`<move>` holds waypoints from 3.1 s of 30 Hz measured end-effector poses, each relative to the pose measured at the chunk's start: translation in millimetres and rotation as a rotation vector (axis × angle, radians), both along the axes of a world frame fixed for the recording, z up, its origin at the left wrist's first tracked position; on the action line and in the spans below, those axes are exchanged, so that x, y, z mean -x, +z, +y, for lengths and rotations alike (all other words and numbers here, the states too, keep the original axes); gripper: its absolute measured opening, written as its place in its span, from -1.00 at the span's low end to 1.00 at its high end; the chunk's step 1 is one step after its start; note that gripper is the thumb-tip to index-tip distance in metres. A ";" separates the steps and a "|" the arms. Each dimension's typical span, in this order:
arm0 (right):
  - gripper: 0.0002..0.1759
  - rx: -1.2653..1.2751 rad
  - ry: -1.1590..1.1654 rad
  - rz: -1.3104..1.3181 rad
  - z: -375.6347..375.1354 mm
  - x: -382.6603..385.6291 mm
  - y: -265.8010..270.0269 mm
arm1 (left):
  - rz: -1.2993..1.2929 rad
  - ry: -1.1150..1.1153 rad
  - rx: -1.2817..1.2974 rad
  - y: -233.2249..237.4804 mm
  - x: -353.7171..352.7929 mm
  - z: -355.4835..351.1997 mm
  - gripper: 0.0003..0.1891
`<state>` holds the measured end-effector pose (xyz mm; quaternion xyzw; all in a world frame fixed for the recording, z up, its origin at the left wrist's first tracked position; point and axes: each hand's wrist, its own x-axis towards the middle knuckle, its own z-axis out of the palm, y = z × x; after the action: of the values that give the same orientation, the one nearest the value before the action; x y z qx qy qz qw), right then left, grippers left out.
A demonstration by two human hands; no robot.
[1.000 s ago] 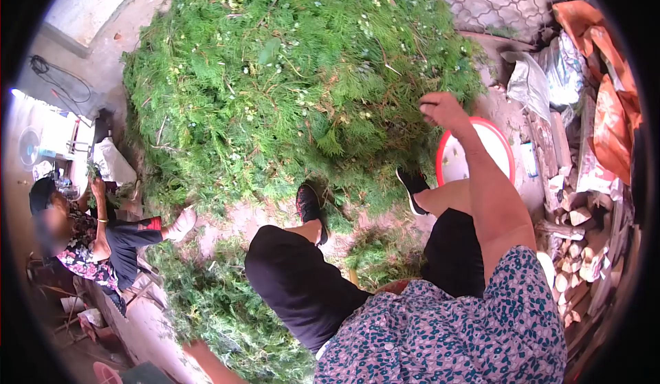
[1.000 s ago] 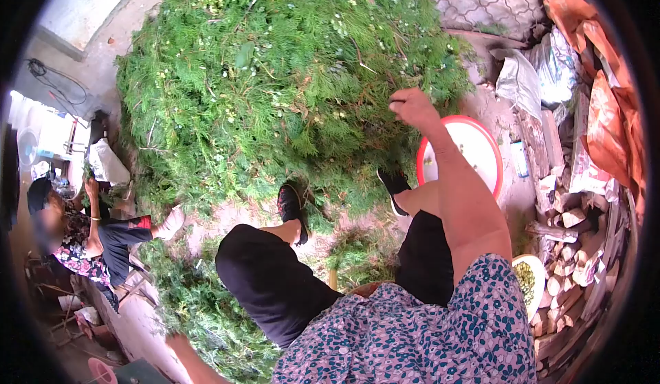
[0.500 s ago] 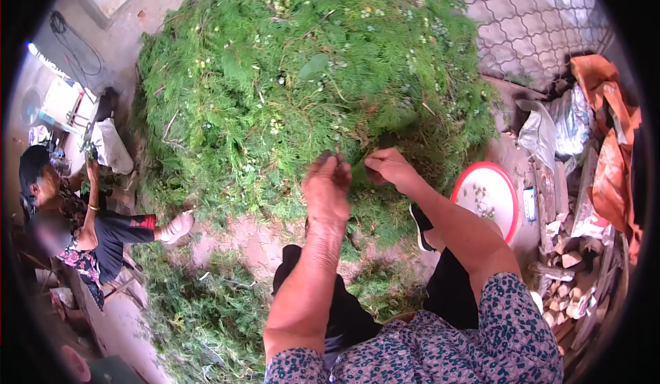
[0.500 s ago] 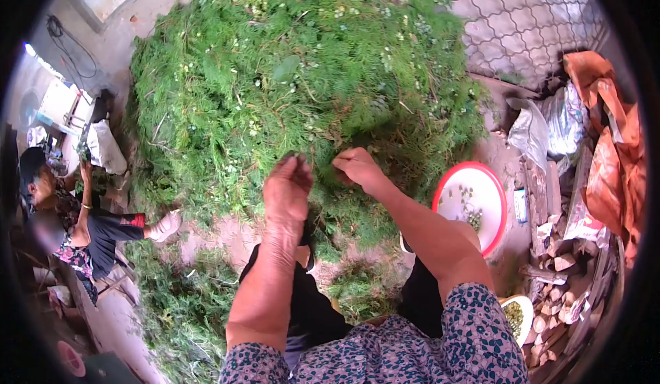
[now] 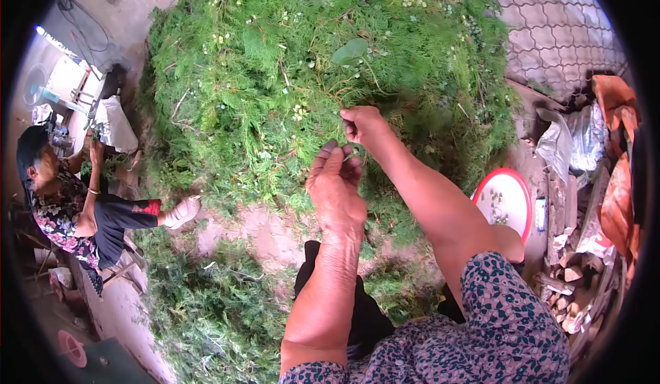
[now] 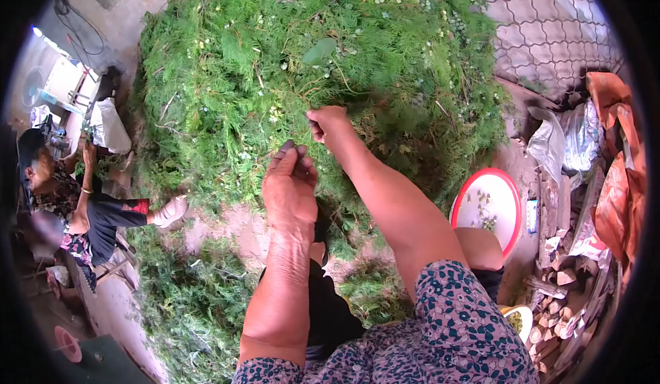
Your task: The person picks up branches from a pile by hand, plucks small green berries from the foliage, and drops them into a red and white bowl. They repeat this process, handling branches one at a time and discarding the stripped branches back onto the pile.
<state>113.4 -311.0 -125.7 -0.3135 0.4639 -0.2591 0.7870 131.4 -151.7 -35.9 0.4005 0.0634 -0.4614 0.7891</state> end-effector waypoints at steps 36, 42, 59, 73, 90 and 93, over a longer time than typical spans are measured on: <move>-0.78 1.349 0.253 0.351 91.1 217.8 99.4 | -1.335 -0.611 -0.013 29.7 52.0 -26.9 -0.72; -0.89 1.439 0.080 0.387 87.0 217.1 87.4 | -1.232 -0.654 -0.022 28.3 52.5 -24.3 -0.82; -0.83 1.181 0.046 0.285 74.6 230.9 94.6 | -0.836 -0.682 -0.028 23.8 41.1 -24.7 -0.71; -0.77 0.851 0.200 0.265 68.0 238.0 101.1 | -0.765 -0.452 0.052 9.7 62.0 -33.4 -0.84; -0.70 0.958 -0.036 0.191 74.8 214.2 103.1 | -1.034 -0.690 0.117 13.8 81.2 -34.6 -0.92; -0.69 0.985 -0.031 0.192 74.2 216.0 101.5 | -1.031 -0.715 0.051 15.7 82.0 -34.4 -0.94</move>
<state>-102.6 -236.7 -24.3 -0.6633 0.3615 -0.4290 0.4954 49.4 -186.1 -20.3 0.5491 -0.4741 -0.4457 0.5245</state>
